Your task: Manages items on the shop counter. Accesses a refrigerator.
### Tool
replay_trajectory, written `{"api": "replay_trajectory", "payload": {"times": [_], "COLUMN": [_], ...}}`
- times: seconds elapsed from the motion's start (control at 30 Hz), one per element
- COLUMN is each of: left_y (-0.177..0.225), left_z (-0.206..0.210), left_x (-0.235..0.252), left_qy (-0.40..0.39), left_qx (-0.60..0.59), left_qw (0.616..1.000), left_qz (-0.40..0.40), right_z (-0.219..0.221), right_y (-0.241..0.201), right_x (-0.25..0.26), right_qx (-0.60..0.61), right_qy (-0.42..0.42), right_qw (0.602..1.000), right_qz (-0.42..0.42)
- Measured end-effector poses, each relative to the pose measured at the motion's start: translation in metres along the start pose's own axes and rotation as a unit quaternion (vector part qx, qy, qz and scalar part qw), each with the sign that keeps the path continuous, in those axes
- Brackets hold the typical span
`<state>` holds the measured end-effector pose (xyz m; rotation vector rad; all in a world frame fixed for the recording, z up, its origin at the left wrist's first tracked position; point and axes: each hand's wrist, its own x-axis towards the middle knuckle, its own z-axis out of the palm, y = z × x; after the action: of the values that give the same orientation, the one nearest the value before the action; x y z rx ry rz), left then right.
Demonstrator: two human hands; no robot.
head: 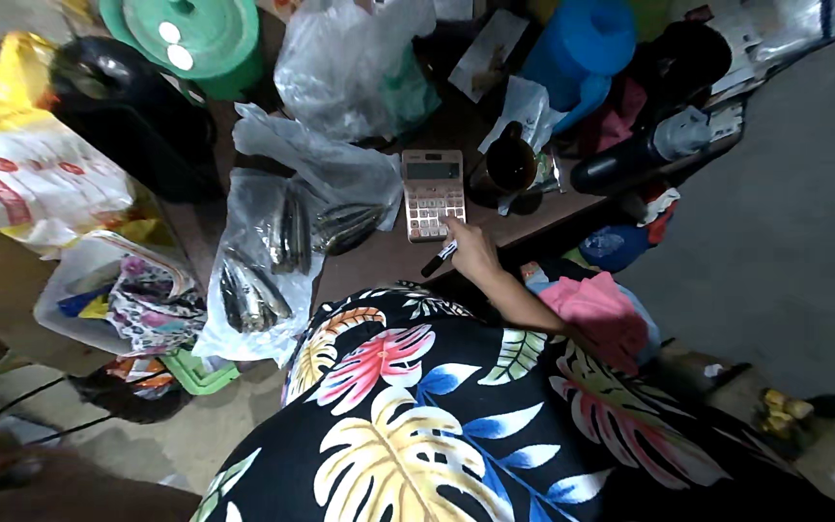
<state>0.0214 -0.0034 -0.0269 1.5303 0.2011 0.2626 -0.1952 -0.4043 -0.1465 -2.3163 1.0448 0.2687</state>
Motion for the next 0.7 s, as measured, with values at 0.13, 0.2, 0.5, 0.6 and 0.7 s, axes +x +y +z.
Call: {"api": "replay_trajectory", "payload": {"times": [0.13,0.2,0.5,0.6,0.7], "left_y": [-0.006,-0.02,-0.12,-0.137,-0.15], "left_z": [0.018,0.028,0.068,0.082,0.088], "left_x": [-0.011,-0.014,-0.013,-0.014,-0.018], "left_qy": [-0.068,-0.124,-0.411,-0.439,-0.444], "left_qx": [0.077,0.148,0.389,0.429,0.429], "left_qw": [0.995,0.981,0.825,0.79,0.786], "left_qz": [-0.013,-0.015,-0.009,-0.01,0.028], "right_z": [0.004,0.003,-0.003,-0.001,0.005], "right_y": [-0.021,-0.039,-0.091,-0.109,-0.123], "right_x": [-0.01,-0.001,0.018,0.015,0.007], "right_qx": [0.097,0.224,0.21,0.181,0.156], "right_qy": [-0.075,-0.072,-0.032,-0.043,-0.022], "right_qw": [0.992,0.972,0.961,0.964,0.964], "right_qz": [-0.015,-0.015,-0.178,-0.19,-0.215]}}
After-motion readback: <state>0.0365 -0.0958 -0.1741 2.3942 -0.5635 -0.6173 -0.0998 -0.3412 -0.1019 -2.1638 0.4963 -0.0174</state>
